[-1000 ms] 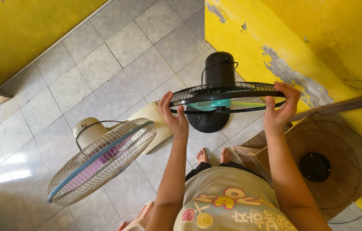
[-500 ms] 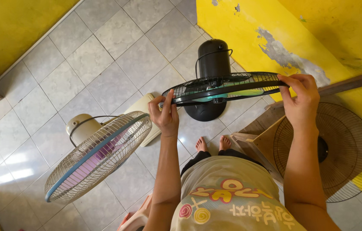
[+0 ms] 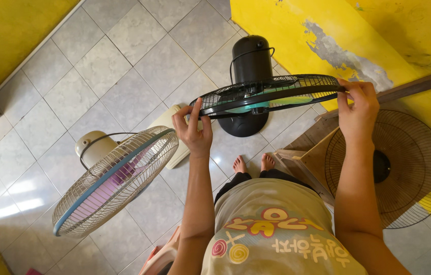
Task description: The person disassembles a standing electric fan by removing the front grille, fan blades, and rear grille. They then reassemble the fan by installing the blades and grilles back onto the motor housing.
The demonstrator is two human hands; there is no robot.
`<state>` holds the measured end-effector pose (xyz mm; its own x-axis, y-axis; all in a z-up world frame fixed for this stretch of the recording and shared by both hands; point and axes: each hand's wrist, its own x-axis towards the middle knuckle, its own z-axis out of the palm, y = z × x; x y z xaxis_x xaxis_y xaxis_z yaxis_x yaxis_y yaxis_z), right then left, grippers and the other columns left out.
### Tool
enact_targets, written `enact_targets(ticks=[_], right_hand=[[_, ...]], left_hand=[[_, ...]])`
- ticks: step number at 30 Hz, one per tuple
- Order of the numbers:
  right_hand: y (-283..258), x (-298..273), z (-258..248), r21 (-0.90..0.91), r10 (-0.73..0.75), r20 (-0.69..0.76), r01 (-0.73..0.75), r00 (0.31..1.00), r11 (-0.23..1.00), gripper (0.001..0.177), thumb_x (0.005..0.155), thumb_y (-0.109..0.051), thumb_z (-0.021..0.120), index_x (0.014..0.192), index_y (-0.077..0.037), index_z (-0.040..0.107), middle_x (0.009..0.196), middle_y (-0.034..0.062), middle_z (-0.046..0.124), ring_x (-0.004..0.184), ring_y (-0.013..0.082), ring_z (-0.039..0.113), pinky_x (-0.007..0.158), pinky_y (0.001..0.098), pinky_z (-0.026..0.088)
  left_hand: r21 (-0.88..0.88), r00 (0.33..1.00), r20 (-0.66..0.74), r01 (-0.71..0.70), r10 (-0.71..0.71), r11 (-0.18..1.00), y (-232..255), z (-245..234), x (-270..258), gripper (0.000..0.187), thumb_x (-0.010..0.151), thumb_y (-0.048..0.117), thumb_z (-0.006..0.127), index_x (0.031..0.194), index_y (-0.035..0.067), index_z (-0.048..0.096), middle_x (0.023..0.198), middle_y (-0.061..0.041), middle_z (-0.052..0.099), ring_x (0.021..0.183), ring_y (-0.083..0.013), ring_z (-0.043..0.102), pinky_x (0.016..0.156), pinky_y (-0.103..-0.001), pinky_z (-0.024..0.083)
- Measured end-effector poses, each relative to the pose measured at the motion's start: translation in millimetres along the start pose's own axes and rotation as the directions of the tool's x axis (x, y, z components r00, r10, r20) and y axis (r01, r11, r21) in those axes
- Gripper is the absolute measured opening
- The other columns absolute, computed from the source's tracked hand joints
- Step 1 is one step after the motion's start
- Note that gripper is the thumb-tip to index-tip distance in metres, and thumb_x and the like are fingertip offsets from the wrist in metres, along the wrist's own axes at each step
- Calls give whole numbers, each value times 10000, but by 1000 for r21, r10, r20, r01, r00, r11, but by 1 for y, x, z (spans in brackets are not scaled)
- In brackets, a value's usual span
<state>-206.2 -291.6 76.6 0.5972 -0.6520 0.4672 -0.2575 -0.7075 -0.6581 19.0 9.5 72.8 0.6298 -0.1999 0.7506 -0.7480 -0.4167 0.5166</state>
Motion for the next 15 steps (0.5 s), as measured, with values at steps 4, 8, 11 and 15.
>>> enact_targets(ticks=[4,8,11,15], right_hand=[[-16,0,0,-17,-34,-10,33,999,999,354,964,110,726,1289,-23,686,1259,156,643,1113,317,659,942,388,565],[-47,1,0,-2,-195,-74,195,978,981,349,945,115,767,1251,-35,688,1214,144,634,1130,314,634,1015,409,537],[-68,2,7,51,-229,-105,235,968,971,381,926,132,765,1249,-63,711,1199,130,634,1083,298,631,947,380,528],[-80,5,7,61,-230,-97,237,968,970,373,924,121,783,1239,-66,715,1177,125,636,1080,294,629,949,383,534]], left_hand=[[-21,1000,-6,-8,8,1000,9,-2,7,486,801,-45,726,1265,98,725,1077,-95,595,1002,-272,579,902,-422,489],[-91,992,6,-122,123,988,33,-2,23,499,795,-16,745,1277,104,696,1149,-111,621,1069,-294,583,954,-449,487],[-149,969,38,-235,243,960,60,1,34,453,820,26,792,1252,119,695,1169,-87,625,1087,-298,581,983,-454,497],[-169,941,71,-315,330,934,85,12,49,402,853,78,864,1224,130,721,1132,-49,611,1037,-259,594,911,-422,487]])
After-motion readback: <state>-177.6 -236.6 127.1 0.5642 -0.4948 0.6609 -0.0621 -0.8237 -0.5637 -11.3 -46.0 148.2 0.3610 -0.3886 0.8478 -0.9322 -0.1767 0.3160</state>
